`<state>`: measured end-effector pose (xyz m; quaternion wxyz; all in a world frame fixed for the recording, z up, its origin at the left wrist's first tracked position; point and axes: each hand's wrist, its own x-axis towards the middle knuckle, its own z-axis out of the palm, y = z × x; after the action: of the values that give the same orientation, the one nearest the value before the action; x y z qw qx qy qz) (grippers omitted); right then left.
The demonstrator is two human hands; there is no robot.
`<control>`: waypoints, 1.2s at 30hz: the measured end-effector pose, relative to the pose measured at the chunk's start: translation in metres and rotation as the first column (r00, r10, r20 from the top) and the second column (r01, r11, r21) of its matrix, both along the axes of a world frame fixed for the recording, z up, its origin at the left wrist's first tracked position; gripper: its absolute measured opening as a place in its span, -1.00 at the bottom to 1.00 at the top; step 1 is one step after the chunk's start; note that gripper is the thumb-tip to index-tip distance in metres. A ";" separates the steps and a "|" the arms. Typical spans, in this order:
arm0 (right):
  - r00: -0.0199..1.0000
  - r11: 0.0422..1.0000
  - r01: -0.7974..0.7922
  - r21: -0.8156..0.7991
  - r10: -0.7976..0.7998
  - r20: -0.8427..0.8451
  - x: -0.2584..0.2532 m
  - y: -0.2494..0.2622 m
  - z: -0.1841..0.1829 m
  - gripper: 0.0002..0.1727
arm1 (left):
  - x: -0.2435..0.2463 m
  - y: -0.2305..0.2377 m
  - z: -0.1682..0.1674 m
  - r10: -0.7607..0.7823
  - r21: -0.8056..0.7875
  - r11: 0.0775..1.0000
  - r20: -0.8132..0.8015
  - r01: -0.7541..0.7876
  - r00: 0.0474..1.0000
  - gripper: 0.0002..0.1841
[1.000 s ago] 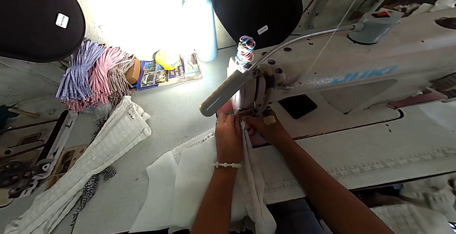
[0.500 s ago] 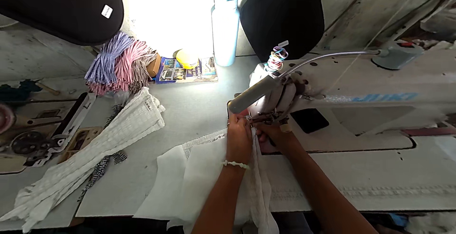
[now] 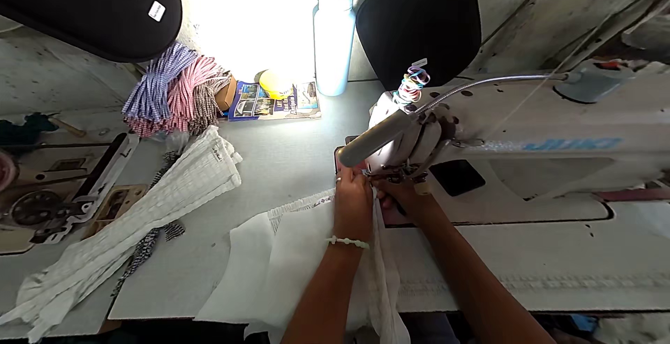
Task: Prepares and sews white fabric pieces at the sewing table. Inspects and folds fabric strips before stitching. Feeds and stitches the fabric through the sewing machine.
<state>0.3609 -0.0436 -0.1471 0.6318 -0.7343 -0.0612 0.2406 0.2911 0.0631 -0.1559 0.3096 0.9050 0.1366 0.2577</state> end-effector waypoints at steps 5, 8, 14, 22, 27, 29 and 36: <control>1.000 1.000 -0.001 0.011 0.001 -0.019 -0.001 0.000 0.001 -0.84 | 0.000 0.000 0.000 0.001 -0.002 1.000 -0.009 -0.001 1.000 -0.84; 1.000 1.000 -0.001 -0.002 0.001 -0.019 -0.001 0.000 0.003 -0.85 | 0.000 0.000 -0.001 0.002 0.005 1.000 0.003 -0.002 1.000 -0.84; 1.000 1.000 -0.017 -0.022 0.017 0.002 0.000 0.000 0.001 -0.83 | 0.000 0.000 -0.001 -0.011 -0.001 1.000 -0.007 0.011 1.000 -0.83; 1.000 1.000 -0.007 -0.009 0.007 -0.006 0.000 -0.001 0.001 -0.83 | 0.000 0.000 -0.002 -0.016 0.007 1.000 0.004 0.016 1.000 -0.84; 1.000 1.000 -0.012 -0.019 0.012 0.000 0.001 -0.001 0.000 -0.86 | 0.000 0.000 -0.001 -0.028 -0.005 1.000 -0.017 0.028 0.999 -0.82; 1.000 1.000 -0.013 -0.028 0.013 0.003 0.001 0.000 0.000 -0.86 | 0.000 0.001 -0.001 -0.036 -0.010 0.999 -0.019 0.035 0.999 -0.82; 1.000 1.000 -0.007 -0.018 0.007 -0.003 0.000 0.000 -0.001 -0.84 | -0.001 0.000 0.003 -0.042 -0.042 0.998 -0.053 0.040 0.998 -0.81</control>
<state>0.3613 -0.0437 -0.1480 0.6243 -0.7394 -0.0606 0.2446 0.2904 0.0635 -0.1534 0.3296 0.9077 0.1317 0.2238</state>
